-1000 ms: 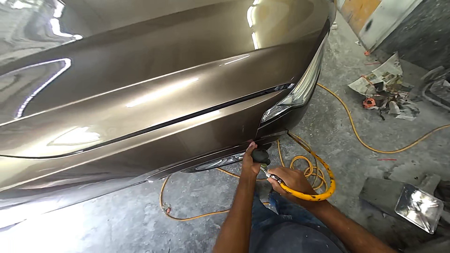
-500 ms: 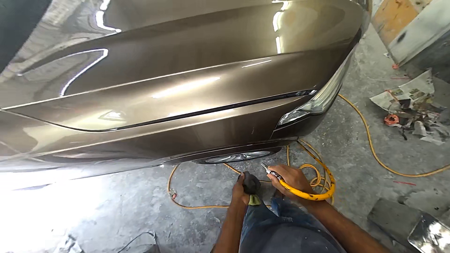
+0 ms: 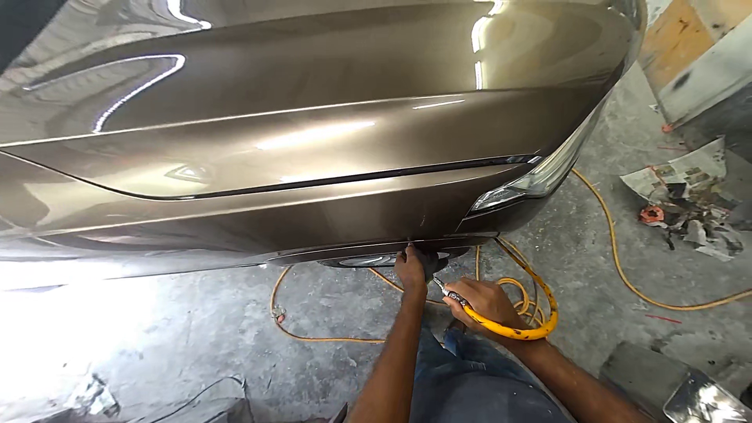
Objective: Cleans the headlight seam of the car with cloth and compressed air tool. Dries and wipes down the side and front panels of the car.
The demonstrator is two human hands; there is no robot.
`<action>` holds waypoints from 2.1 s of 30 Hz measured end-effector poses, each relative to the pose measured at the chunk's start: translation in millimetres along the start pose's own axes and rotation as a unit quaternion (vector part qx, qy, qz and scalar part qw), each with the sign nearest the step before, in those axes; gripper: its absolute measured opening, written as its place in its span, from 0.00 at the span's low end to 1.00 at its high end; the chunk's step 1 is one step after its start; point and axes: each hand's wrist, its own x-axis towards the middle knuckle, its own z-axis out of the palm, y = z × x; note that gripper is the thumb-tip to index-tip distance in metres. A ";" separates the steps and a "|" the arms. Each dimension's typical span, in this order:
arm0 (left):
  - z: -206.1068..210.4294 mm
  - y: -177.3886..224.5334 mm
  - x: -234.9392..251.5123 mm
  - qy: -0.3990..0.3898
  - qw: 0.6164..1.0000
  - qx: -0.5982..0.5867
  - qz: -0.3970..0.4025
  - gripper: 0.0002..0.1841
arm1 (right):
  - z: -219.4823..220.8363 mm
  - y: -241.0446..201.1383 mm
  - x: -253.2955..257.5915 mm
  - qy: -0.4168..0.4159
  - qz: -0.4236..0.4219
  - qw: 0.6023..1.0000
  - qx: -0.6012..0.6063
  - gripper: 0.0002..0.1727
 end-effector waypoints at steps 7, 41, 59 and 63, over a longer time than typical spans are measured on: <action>4.5 -10.7 5.0 0.029 0.993 0.093 0.063 0.32 | -6.8 7.3 -2.0 0.005 0.003 1.000 -0.009 0.14; 49.1 -74.0 -50.7 -0.176 0.977 0.084 0.088 0.17 | 7.3 18.3 10.1 0.031 0.035 0.997 -0.068 0.15; 4.9 -15.5 -28.7 -0.125 0.957 -0.219 -0.142 0.21 | 39.8 16.9 52.4 0.009 0.032 0.995 -0.094 0.14; -14.8 39.5 -37.8 -0.082 0.965 -0.189 -0.164 0.22 | 38.0 14.5 50.6 -0.001 0.022 0.996 -0.091 0.13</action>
